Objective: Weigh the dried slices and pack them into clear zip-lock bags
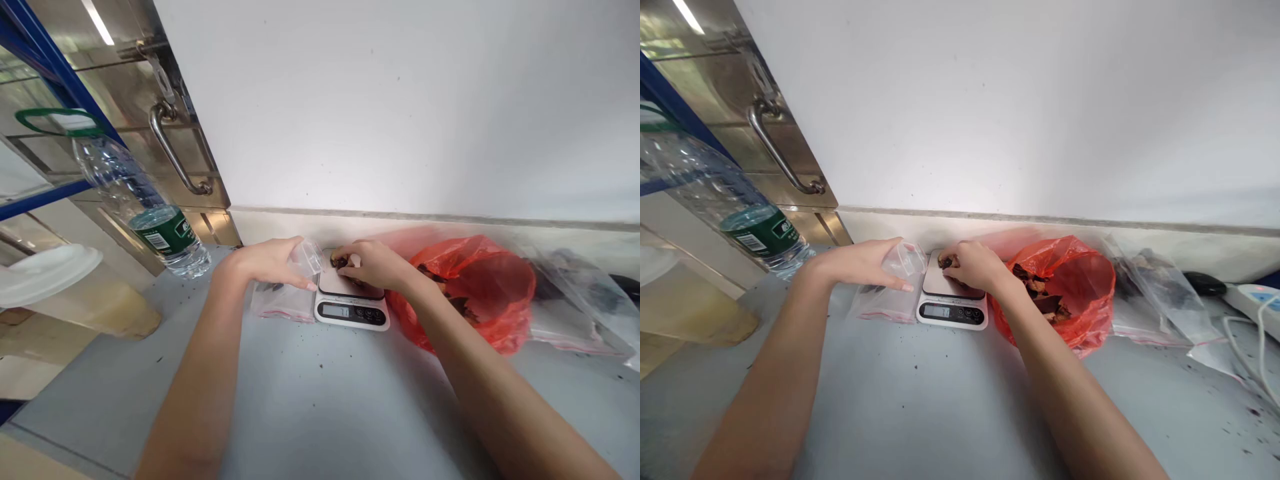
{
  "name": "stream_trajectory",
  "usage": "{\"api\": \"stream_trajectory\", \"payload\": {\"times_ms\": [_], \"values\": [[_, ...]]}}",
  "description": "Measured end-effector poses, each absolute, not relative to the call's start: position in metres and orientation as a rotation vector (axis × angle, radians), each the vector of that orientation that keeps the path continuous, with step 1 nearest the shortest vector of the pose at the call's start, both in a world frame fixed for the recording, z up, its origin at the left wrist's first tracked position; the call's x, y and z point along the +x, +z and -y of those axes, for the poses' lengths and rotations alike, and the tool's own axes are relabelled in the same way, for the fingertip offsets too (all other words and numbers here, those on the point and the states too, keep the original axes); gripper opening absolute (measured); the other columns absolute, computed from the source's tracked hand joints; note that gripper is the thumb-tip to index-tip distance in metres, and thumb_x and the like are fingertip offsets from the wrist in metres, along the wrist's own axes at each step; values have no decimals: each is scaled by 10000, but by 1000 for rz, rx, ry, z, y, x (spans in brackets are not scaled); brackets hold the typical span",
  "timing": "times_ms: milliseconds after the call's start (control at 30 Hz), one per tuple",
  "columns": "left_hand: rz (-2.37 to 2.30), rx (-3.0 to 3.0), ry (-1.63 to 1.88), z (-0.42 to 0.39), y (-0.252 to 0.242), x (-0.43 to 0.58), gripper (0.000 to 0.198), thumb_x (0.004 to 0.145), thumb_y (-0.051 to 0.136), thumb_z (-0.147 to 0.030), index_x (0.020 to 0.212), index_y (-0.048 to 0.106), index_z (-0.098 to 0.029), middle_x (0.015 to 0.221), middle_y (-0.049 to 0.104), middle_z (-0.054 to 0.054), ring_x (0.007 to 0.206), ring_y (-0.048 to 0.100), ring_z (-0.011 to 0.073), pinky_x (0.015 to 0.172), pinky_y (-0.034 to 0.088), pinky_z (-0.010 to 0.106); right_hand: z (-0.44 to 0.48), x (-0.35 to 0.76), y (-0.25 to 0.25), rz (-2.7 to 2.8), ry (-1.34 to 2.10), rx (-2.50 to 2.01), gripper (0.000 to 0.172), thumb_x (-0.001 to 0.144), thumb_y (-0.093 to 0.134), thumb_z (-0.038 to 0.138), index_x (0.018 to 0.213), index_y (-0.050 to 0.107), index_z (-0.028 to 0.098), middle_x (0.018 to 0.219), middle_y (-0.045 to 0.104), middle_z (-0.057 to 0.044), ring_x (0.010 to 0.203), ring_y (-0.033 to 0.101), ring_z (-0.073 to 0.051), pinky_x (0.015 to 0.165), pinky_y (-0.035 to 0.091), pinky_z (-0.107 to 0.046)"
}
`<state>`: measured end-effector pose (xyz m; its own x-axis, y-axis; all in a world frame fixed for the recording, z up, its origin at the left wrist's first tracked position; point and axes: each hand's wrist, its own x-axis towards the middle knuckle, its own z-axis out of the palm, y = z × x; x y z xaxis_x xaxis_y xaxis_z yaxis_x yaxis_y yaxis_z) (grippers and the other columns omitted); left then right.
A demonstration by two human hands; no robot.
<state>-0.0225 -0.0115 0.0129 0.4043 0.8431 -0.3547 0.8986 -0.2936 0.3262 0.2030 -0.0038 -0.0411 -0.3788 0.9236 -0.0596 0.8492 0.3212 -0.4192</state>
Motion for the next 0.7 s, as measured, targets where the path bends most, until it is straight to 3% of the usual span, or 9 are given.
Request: {"api": "stream_trajectory", "payload": {"times_ms": [100, 233, 433, 533, 700], "values": [[-1480, 2174, -193, 12, 13, -14, 865, 730, 739, -639, 1482, 496, -288, 1492, 627, 89, 1295, 618, 352, 1036, 514, 398, 2, 209, -43, 2308, 665, -1510, 256, 835, 658, 147, 1033, 795, 234, 1045, 798, -35, 924, 708, -225, 862, 531, -325], [-1462, 2180, -217, 12, 8, -10, 839, 713, 748, -648, 1444, 543, -291, 1452, 658, 90, 1261, 642, 362, 975, 541, 391, 0, 215, -45, 2242, 790, -1429, 226, 781, 703, 207, 983, 803, 225, 952, 804, -24, 821, 703, -214, 799, 548, -330], [-1402, 2183, -185, 6, 0, -12, 770, 711, 772, -616, 1389, 586, -303, 1420, 680, 83, 1231, 659, 361, 894, 554, 367, 2, 230, -34, 2087, 993, -1346, 280, 746, 737, 340, 977, 793, 193, 1059, 796, -74, 786, 700, -209, 762, 562, -366], [-1338, 2188, -96, 5, -5, -8, 787, 715, 793, -583, 1410, 558, -300, 1443, 663, 77, 1249, 643, 344, 936, 534, 376, 9, 233, -21, 2073, 1120, -1224, 347, 722, 770, 413, 990, 798, 194, 1083, 792, -88, 850, 719, -235, 764, 570, -383], [-1140, 2215, 37, 6, -7, 4, 755, 701, 852, -477, 1369, 571, -263, 1432, 664, 56, 1271, 626, 305, 1015, 488, 362, 18, 227, -5, 2205, 1173, -1117, 278, 699, 787, 376, 934, 804, 227, 1041, 798, -58, 871, 714, -227, 748, 561, -360]]}}
